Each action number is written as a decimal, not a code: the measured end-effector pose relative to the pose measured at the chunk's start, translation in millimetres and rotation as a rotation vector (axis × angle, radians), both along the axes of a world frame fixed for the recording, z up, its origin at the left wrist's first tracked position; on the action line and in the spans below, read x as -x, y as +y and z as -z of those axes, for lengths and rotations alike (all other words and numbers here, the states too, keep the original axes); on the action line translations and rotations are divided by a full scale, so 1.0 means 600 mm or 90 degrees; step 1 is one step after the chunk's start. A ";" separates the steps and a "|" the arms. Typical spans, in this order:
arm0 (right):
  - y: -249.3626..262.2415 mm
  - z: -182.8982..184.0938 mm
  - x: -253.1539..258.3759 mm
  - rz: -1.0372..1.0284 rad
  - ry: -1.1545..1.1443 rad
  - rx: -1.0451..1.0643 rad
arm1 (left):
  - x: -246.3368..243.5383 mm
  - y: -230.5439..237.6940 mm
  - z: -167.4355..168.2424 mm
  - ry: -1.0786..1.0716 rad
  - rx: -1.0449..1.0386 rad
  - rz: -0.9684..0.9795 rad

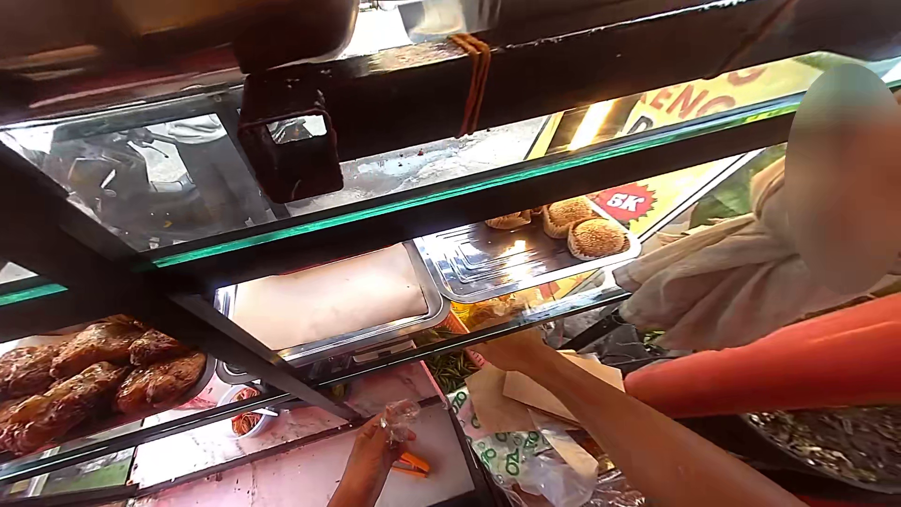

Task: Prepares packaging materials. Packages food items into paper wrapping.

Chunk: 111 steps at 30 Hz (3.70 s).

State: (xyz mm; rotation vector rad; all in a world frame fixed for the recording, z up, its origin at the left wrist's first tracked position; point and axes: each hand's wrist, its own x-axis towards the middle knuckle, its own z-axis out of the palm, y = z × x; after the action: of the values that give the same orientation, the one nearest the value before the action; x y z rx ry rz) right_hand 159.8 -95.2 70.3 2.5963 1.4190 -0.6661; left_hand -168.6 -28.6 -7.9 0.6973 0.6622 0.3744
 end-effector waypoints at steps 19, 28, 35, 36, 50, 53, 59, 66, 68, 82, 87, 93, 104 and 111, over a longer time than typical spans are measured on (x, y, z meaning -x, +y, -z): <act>-0.136 -0.015 -0.064 0.163 0.245 -0.190 | -0.157 0.039 0.012 0.170 -0.084 0.037; -0.162 -0.053 -0.069 0.318 0.557 -0.277 | -0.214 0.057 0.006 0.250 -0.175 0.107; -0.181 -0.057 -0.074 0.302 0.588 -0.355 | -0.248 0.061 -0.006 0.186 -0.026 0.071; -0.184 -0.057 -0.076 0.296 0.599 -0.370 | -0.247 0.062 -0.005 0.181 -0.018 0.068; -0.198 -0.039 -0.112 0.241 0.682 -0.379 | -0.249 0.066 0.007 0.157 0.043 0.077; -0.191 -0.036 -0.114 0.239 0.660 -0.348 | -0.248 0.067 0.005 0.154 0.025 0.099; -0.175 -0.025 -0.107 0.142 0.552 -0.313 | -0.255 0.069 -0.004 0.127 -0.023 0.156; -0.140 -0.037 -0.099 -0.004 0.362 -0.201 | -0.260 0.061 0.004 0.138 -0.065 0.136; -0.127 -0.041 -0.090 -0.041 0.296 -0.171 | -0.260 0.060 0.010 0.142 -0.067 0.127; -0.120 -0.046 -0.088 -0.042 0.250 -0.146 | -0.269 0.060 0.013 0.174 -0.034 0.029; -0.128 -0.057 -0.091 0.009 0.320 -0.176 | -0.269 0.066 0.012 0.191 -0.014 -0.014; -0.124 -0.047 -0.095 0.019 0.329 -0.160 | -0.266 0.066 0.006 0.167 0.009 0.003; -0.088 -0.041 -0.054 0.028 0.092 -0.109 | -0.247 0.053 -0.021 0.145 0.128 -0.065; -0.145 -0.062 0.025 0.333 0.569 -0.257 | -0.222 0.013 -0.077 0.095 -0.022 0.125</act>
State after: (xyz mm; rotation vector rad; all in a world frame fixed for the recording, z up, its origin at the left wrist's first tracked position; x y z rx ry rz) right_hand 144.8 -181.9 107.4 3.1889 1.0471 -1.9850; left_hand -35.2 -20.8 38.6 0.8214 0.7233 0.1544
